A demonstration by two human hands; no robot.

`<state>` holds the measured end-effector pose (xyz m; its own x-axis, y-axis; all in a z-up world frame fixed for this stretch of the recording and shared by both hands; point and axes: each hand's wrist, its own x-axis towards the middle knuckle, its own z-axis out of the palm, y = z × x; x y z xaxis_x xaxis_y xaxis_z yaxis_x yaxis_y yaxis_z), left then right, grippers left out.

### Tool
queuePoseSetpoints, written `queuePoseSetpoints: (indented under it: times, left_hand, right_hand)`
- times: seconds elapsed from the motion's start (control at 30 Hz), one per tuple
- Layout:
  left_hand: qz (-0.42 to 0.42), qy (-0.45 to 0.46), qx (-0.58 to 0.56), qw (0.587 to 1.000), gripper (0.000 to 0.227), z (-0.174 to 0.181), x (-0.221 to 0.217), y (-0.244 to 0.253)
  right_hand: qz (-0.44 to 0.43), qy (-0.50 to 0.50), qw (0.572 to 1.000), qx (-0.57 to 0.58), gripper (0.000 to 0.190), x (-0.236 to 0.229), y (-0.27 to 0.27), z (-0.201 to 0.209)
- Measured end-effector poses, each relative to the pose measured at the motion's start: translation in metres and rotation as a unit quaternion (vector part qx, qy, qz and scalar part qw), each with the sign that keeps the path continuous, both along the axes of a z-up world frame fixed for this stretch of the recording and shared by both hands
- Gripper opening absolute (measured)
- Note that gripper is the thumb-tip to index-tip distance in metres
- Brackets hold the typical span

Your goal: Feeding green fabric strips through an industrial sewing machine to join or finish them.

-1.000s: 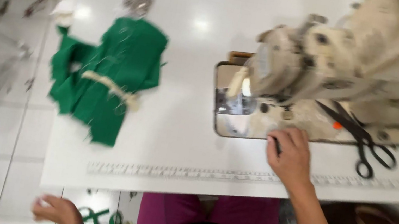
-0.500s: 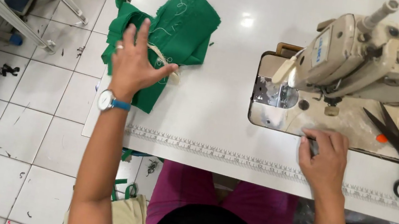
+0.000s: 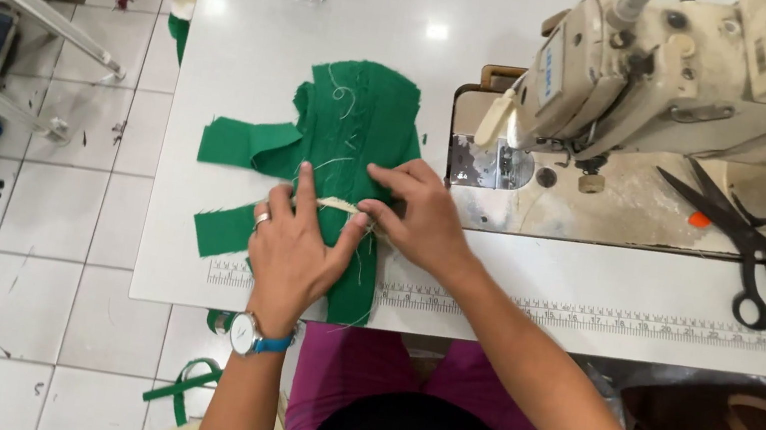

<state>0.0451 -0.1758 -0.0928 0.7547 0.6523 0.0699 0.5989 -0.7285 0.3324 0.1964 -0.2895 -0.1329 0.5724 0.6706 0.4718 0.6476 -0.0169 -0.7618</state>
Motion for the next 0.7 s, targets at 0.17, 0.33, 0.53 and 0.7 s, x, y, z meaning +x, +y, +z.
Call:
queuePoseSetpoints:
  times: [0.17, 0.33, 0.53, 0.7]
  left_hand:
    - [0.002, -0.061, 0.116, 0.991, 0.075, 0.000, -0.005, -0.010]
    - [-0.216, -0.190, -0.018, 0.958, 0.068, -0.002, -0.005, -0.025]
    - [-0.238, -0.096, 0.145, 0.955, 0.062, -0.023, -0.017, 0.000]
    - [-0.222, -0.056, 0.176, 0.957, 0.057, -0.011, -0.032, 0.038]
  right_hand:
    - [-0.026, 0.048, 0.998, -0.010, 0.017, -0.004, 0.005, 0.000]
    - [-0.128, 0.020, 0.988, 0.083, 0.019, 0.001, -0.006, 0.019]
    - [-0.162, 0.070, 0.955, 0.237, 0.024, -0.023, -0.046, 0.044]
    - [-0.121, 0.301, 0.884, 0.335, 0.020, -0.021, -0.100, 0.017]
